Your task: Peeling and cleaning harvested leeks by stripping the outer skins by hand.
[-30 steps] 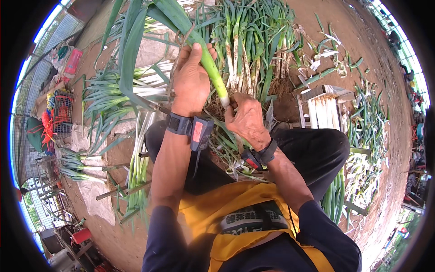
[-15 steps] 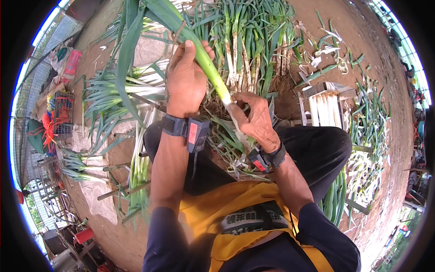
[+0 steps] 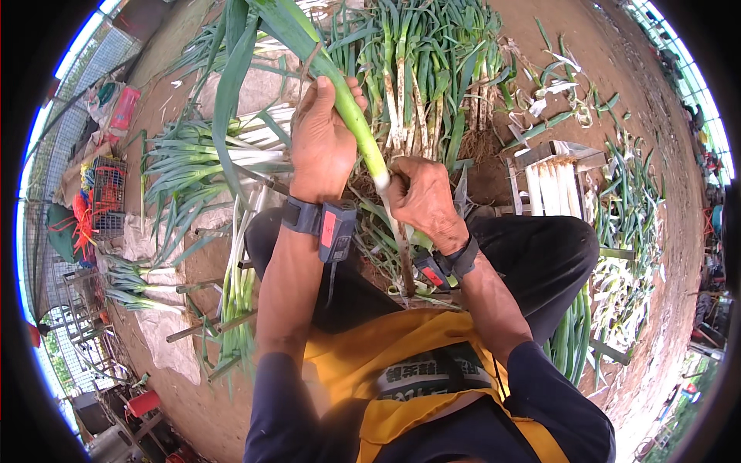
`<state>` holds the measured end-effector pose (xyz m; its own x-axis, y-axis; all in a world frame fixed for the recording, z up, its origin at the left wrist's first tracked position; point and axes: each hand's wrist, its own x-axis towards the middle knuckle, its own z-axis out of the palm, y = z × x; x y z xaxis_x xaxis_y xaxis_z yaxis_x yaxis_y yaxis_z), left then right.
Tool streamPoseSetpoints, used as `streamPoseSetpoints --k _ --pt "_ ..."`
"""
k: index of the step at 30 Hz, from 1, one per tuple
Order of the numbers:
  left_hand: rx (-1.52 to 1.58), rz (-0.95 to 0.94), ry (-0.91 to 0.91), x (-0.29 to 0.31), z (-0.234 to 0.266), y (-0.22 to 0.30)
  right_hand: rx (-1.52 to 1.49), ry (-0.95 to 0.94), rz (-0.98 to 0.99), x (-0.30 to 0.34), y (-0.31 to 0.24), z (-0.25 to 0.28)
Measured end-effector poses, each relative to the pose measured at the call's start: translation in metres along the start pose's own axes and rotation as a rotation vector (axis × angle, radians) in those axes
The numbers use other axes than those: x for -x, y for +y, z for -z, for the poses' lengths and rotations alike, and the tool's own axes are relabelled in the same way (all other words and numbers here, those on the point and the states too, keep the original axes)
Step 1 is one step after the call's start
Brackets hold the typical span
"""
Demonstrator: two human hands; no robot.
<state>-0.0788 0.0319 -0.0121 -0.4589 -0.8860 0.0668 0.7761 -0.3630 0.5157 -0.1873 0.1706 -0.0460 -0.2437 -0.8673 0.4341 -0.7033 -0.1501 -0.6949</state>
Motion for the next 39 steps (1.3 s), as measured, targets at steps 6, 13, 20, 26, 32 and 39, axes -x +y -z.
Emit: streamPoseSetpoints --k 6,13,20,26,32,39 --pt "0.006 0.002 -0.028 -0.003 -0.003 0.004 -0.271 -0.093 -0.281 0.007 -0.01 0.019" --pt "0.047 -0.001 -0.007 -0.005 -0.001 0.003 -0.15 0.086 -0.141 0.012 -0.014 0.01" --pt "-0.024 -0.049 0.055 -0.002 -0.001 0.004 -0.031 0.141 -0.105 0.018 -0.004 -0.002" --pt "-0.007 -0.057 0.028 -0.005 0.001 0.014 -0.103 0.136 -0.355 0.036 0.03 -0.001" --pt "-0.026 -0.066 0.02 -0.005 -0.006 0.014 -0.74 0.108 -0.447 0.031 0.03 0.01" --pt "-0.051 -0.112 0.163 -0.006 0.001 0.022 -0.759 -0.231 -0.339 0.033 -0.004 0.029"
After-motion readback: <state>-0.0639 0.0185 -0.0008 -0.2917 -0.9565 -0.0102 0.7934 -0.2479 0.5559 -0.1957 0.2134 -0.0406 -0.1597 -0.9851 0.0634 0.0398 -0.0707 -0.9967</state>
